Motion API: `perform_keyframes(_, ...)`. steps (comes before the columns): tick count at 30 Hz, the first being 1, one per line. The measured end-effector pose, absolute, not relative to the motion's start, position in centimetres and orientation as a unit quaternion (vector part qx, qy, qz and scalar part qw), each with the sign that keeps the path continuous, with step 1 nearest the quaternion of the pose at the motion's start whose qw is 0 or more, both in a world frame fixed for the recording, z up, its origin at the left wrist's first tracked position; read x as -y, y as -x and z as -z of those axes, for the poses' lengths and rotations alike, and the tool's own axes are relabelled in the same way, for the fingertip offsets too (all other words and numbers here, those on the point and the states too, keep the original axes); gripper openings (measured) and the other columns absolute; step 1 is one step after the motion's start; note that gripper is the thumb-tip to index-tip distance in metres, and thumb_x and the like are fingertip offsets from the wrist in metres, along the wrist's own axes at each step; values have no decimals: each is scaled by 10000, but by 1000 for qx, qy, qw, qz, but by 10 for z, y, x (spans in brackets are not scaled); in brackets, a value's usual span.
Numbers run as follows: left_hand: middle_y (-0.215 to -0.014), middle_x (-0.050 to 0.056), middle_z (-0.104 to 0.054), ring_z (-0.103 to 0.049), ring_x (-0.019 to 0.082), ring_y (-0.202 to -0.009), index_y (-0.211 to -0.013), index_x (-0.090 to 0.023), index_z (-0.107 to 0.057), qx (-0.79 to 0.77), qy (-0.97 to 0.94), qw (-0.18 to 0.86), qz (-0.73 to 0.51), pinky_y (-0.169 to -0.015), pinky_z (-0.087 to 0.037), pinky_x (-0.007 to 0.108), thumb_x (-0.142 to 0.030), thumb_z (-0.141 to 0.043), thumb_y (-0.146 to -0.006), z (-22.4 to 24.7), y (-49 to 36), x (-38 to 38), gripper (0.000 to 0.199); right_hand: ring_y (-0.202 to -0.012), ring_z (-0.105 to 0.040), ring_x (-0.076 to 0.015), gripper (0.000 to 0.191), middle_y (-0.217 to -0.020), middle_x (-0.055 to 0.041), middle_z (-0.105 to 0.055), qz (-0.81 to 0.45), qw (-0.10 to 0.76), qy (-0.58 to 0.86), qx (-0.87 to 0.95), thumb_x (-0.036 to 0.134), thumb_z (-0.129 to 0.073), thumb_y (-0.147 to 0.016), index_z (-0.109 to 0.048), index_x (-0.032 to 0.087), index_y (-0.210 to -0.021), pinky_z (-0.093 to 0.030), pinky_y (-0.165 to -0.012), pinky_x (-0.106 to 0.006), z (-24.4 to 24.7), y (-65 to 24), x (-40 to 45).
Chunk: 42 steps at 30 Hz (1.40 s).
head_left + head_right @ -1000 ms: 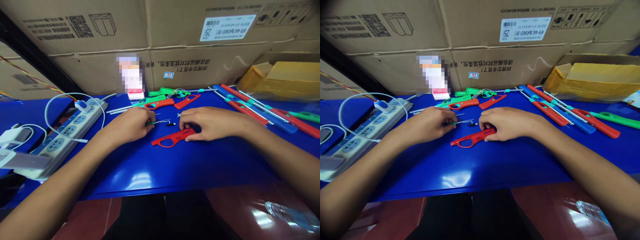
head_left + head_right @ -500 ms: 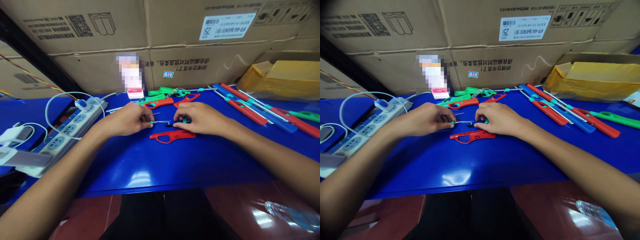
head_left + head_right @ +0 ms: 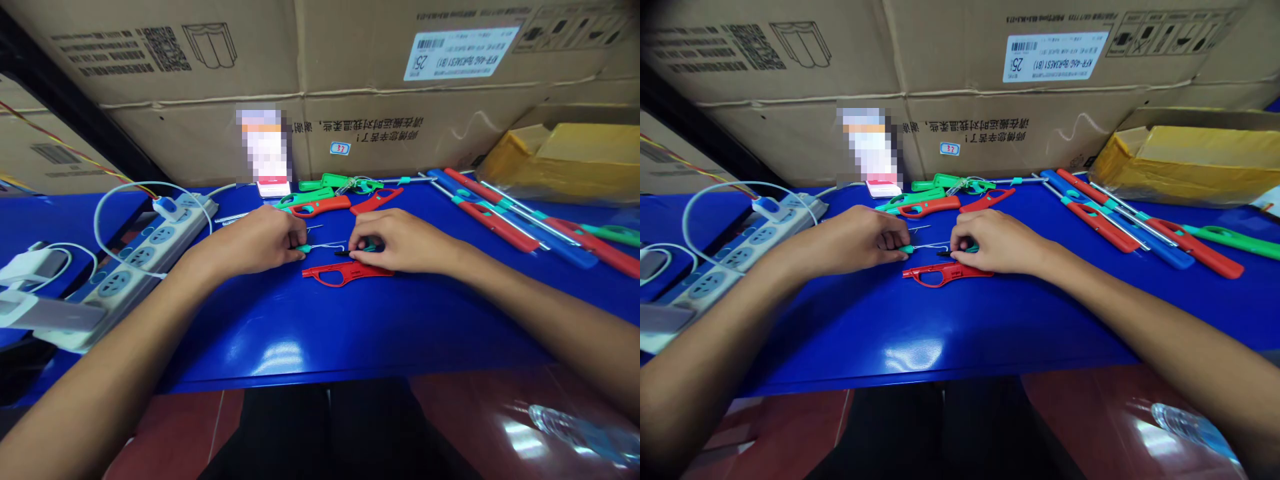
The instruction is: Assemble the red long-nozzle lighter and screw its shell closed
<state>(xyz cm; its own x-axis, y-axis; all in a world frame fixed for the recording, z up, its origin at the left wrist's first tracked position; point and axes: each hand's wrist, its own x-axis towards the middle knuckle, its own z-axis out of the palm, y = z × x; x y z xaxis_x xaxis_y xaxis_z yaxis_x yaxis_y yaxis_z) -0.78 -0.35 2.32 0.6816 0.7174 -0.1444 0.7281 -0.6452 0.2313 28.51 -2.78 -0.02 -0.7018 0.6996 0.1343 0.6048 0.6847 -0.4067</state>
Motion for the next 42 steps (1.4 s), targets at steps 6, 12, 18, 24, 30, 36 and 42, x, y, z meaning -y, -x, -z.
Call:
perform_keyframes(6,-807,-10,-750,-641,151,-677,-999,-239,-808,-395,-909,124,38,-650,-366,304,-254,-745,-907,-27,11,5,113,-891,-706,-190,104,-1007,-55,-779,-181,146,337,912,228,-715,-970,-816,199,-969,-501,-799,-332,-6,-285,31)
perform_keyframes(12,-870,3,-757,-641,166,-712,-988,-247,-778,-420,-896,129,69,-661,-372,310,-231,-740,-854,-36,13,10,139,-840,-692,-160,83,-949,-24,-759,-213,135,317,914,239,-747,-964,-819,201,-954,-497,-768,-301,-10,-286,34)
perform_keyframes(18,-900,17,-761,-662,189,-739,-1027,-259,-772,-409,-897,141,89,-692,-417,320,-405,-775,-889,-37,17,11,200,-826,-680,-149,74,-925,-15,-753,-228,135,309,913,237,-760,-964,-820,195,-951,-489,-763,-290,-13,-286,35)
perform_keyframes(24,-967,37,-787,-693,190,-798,-1088,-255,-797,-328,-930,164,14,-748,-462,312,-380,-666,-1006,-30,8,11,198,-806,-674,-151,112,-909,-14,-755,-237,127,302,914,258,-741,-993,-840,209,-973,-485,-736,-295,-16,-287,35)
perform_keyframes(30,-950,22,-776,-685,173,-787,-1051,-240,-782,-305,-939,157,25,-706,-424,309,-272,-657,-1024,-28,5,11,131,-797,-676,-163,145,-914,-25,-772,-238,115,310,913,302,-722,-1003,-840,224,-970,-485,-727,-309,-18,-287,37)
perform_keyframes(36,-942,31,-744,-672,173,-810,-1004,-207,-742,-284,-948,142,5,-717,-420,300,-192,-644,-1024,-26,-2,15,101,-753,-664,-149,127,-891,-19,-773,-232,106,317,914,274,-719,-986,-833,217,-977,-471,-697,-293,-16,-287,37)
perform_keyframes(42,-878,21,-701,-625,156,-752,-894,-192,-693,-299,-946,125,3,-693,-406,293,-126,-648,-987,-25,-3,18,123,-744,-667,-138,68,-893,-8,-778,-203,102,349,909,207,-748,-937,-814,208,-953,-446,-678,-284,-13,-282,41)
